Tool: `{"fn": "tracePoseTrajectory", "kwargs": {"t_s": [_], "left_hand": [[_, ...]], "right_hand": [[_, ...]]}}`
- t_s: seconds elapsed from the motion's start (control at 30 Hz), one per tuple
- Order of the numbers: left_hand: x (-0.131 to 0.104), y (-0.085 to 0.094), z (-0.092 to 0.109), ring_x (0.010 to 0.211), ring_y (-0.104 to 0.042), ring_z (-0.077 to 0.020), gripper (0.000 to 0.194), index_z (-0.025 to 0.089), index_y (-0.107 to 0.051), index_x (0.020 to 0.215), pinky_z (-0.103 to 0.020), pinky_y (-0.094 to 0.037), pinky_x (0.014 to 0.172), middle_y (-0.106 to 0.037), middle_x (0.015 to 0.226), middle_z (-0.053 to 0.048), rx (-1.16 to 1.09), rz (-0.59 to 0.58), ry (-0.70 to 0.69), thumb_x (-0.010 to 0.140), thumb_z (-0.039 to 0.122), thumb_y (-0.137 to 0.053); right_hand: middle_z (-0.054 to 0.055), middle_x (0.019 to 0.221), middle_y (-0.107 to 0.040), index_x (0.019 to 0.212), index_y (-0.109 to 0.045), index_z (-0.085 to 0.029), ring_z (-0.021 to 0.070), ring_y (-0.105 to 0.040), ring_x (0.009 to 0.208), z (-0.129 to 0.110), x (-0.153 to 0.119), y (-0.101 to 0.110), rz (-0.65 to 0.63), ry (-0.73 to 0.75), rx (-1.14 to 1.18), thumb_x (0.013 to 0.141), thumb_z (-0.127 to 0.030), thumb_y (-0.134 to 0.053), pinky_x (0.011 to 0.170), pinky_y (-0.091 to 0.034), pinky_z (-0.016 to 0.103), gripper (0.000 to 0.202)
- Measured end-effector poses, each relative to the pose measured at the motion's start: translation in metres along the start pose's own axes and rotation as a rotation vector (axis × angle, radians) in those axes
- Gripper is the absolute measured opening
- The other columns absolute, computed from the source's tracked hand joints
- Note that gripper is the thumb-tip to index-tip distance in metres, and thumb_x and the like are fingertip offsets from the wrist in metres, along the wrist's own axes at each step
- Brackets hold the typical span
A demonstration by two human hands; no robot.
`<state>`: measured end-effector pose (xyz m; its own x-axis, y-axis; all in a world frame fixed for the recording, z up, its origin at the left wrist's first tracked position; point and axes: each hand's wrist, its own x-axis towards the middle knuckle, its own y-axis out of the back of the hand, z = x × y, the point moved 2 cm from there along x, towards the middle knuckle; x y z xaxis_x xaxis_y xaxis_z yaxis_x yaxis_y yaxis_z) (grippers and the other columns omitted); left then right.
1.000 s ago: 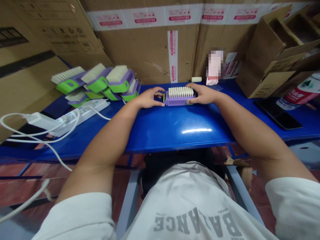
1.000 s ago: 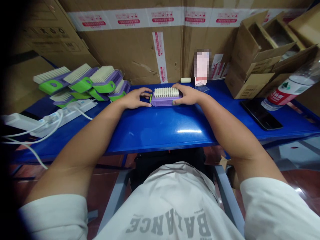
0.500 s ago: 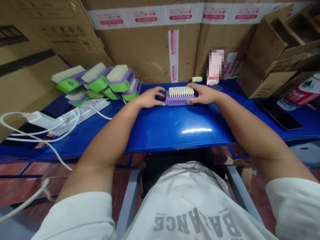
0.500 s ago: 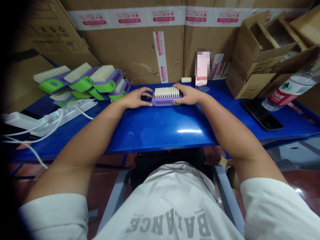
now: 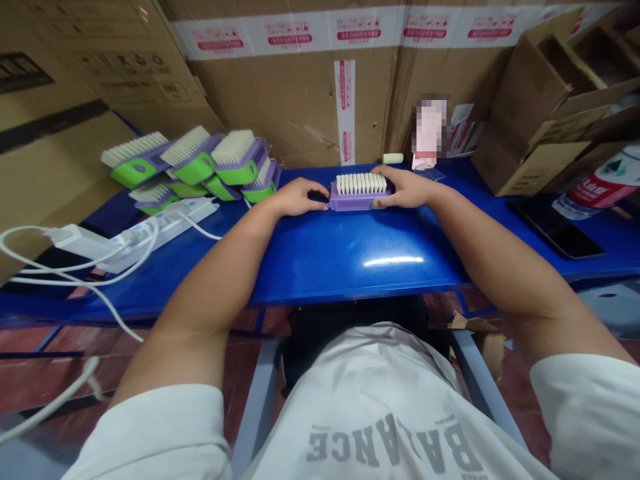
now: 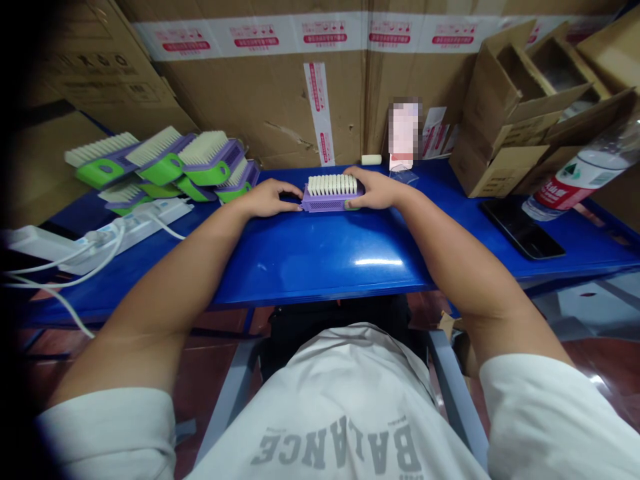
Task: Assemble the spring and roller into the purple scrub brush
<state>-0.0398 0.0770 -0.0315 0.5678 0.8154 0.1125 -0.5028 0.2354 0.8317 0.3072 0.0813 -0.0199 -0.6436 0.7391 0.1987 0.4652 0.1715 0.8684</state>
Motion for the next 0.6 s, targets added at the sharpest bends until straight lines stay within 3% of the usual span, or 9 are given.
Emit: {"fn": "tracePoseTrajectory", "kwargs": {"t_s": [0.33,0.6], "left_hand": [[-0.0008,-0.0007,0.0000,0.127,-0.086,-0.0292,0.036,0.024,-0.094,0.122,-0.040,-0.060,0.122,-0.094,0.128,-0.006,-0.027,0.024,0.007,0.088,0.036,-0.092],[-0.0008,-0.0052,0.0001,0.121,-0.088,-0.0279,0.031,0.020,-0.090,0.114,-0.045,-0.065,0.122,-0.094,0.123,-0.009,-0.239,0.043,0.045,0.084,0.029,-0.094]], "right_hand": [[0.019,0.154,-0.080,0.157,-0.067,-0.020,0.0500,-0.075,0.139,-0.0021,-0.0002,0.0001,0.001,-0.010,0.003,0.077,-0.065,-0.094,0.128,-0.057,0.073,0.095],[0.016,0.152,-0.079,0.158,-0.066,-0.023,0.0475,-0.075,0.137,-0.0013,-0.0011,0.0001,-0.003,-0.007,-0.002,0.080,-0.063,-0.094,0.129,-0.056,0.074,0.093]]}}
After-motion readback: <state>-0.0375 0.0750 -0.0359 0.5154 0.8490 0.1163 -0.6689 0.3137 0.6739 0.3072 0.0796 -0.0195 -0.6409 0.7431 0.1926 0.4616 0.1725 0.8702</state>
